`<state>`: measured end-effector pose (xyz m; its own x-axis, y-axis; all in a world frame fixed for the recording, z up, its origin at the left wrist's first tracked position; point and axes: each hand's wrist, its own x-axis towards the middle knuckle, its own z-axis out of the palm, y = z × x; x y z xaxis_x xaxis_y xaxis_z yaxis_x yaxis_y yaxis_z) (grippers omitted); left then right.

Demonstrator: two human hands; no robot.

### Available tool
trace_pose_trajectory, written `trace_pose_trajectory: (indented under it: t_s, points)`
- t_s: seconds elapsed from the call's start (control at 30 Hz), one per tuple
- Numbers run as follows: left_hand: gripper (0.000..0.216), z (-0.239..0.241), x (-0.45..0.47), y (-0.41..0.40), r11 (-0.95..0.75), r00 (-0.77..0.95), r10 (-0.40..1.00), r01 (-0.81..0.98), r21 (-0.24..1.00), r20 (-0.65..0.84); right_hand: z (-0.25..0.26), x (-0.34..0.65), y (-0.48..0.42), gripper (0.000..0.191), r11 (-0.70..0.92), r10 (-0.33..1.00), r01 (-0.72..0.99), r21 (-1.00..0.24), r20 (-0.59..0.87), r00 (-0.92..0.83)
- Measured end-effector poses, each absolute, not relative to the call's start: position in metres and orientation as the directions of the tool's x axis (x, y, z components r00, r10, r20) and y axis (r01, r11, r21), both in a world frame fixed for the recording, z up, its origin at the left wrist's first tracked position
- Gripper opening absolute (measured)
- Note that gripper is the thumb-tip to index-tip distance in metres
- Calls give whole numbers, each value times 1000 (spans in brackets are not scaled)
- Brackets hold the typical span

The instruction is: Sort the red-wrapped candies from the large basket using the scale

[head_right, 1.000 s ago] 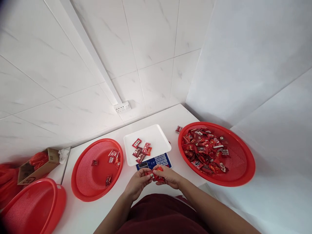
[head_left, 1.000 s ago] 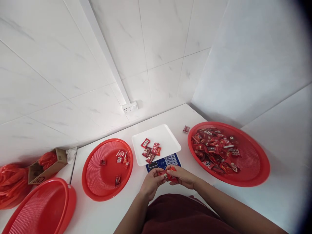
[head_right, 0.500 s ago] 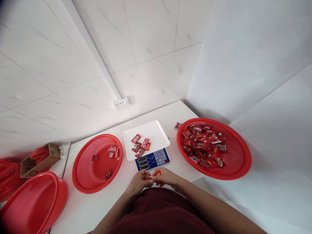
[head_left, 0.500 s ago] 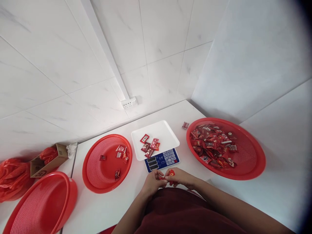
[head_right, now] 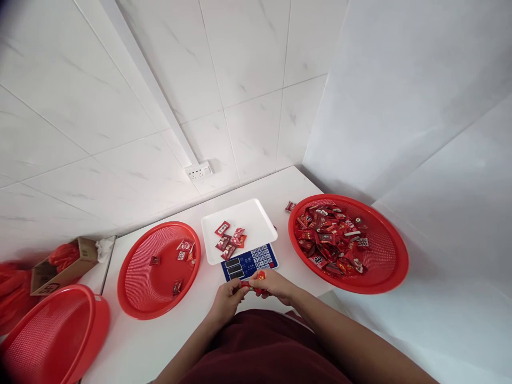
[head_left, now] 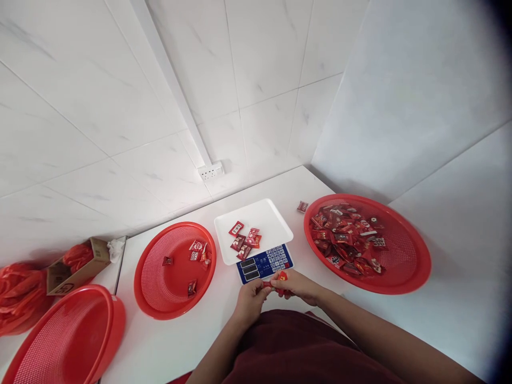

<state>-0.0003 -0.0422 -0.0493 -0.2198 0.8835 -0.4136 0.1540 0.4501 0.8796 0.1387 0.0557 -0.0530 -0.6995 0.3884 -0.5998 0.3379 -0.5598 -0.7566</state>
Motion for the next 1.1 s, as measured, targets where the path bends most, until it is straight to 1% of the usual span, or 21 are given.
trace_pose_trajectory:
  t_s: [0.1,0.23,0.3,0.43,0.53,0.63,0.73,0.9,1.1]
  points:
    - [22,-48,-3,-40,484,-179,870,121,867,-460,-49,140,56,41,-508,392,370,-778,-591,-705]
    - [31,-47,-4,-36,550,-120,828,-17,835,-547,-51,140,57,39,-469,469,347,-812,-562,-681]
    - [36,-47,-4,-34,562,-138,807,-118,819,-574,-54,139,58,37,-461,486,334,-822,-549,-680]
    - [40,-44,-7,-30,526,-154,769,-398,751,-620,-58,135,65,34,-486,505,314,-816,-555,-661]
    - [41,-41,-10,-28,500,-152,750,-506,703,-643,-57,131,68,31,-519,502,295,-802,-565,-655]
    - [42,-39,-13,-27,489,-163,734,-547,679,-660,-55,126,70,29,-547,490,288,-786,-580,-650]
    - [40,-42,-15,-29,499,-188,702,-558,663,-686,-57,125,70,28,-588,490,296,-753,-622,-610]
    - [30,-54,-18,-37,555,-210,630,-553,622,-748,-69,130,76,23,-632,549,297,-716,-684,-480]
    - [23,-64,-26,-45,536,-243,588,-598,596,-772,-74,136,88,18,-661,610,257,-705,-704,-364]
